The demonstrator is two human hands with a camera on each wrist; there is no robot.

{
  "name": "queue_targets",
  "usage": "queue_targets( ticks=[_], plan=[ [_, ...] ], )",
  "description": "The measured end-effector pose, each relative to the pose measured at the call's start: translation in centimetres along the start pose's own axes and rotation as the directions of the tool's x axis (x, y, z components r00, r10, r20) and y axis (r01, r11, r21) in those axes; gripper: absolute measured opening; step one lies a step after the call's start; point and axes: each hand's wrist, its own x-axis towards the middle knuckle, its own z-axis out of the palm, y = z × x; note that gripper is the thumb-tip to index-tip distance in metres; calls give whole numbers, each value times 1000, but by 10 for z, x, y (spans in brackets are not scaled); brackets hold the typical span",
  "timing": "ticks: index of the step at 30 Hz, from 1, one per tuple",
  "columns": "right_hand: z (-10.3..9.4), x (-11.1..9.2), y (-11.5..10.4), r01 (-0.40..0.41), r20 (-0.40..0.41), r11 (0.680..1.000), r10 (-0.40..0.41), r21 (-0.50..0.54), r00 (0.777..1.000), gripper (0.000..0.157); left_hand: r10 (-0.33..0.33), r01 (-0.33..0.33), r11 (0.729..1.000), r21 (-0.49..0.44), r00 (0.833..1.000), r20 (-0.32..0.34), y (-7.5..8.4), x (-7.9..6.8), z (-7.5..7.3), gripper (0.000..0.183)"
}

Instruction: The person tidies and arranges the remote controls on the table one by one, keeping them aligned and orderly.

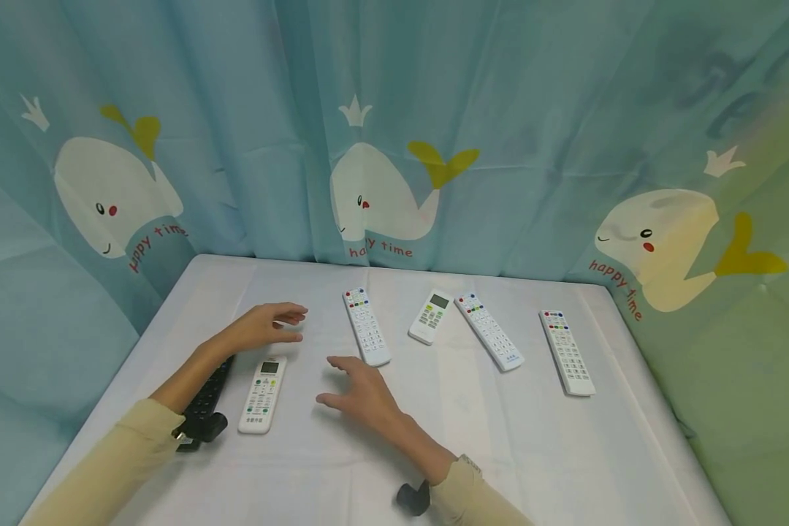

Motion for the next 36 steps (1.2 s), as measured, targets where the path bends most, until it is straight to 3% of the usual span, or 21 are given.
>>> queue_targets(
  ticks=[12,18,25,36],
  plan=[
    [-21,-6,23,-74,-118,996,79,46,990,63,28,-28,998,-55,1000,4,-1,30,8,56],
    [-31,-7,39,-89,-156,991,104,98,982,69,-14,16,996,-91,1000,16,0,45,13,64],
    [-40,-8,56,-113,-135,989,126,99,983,78,-66,69,994,-79,997,48,-3,63,18,70],
    [-45,-8,68,-179,-47,982,182,63,982,84,-92,95,995,-31,992,87,-2,87,20,78]
  ],
)
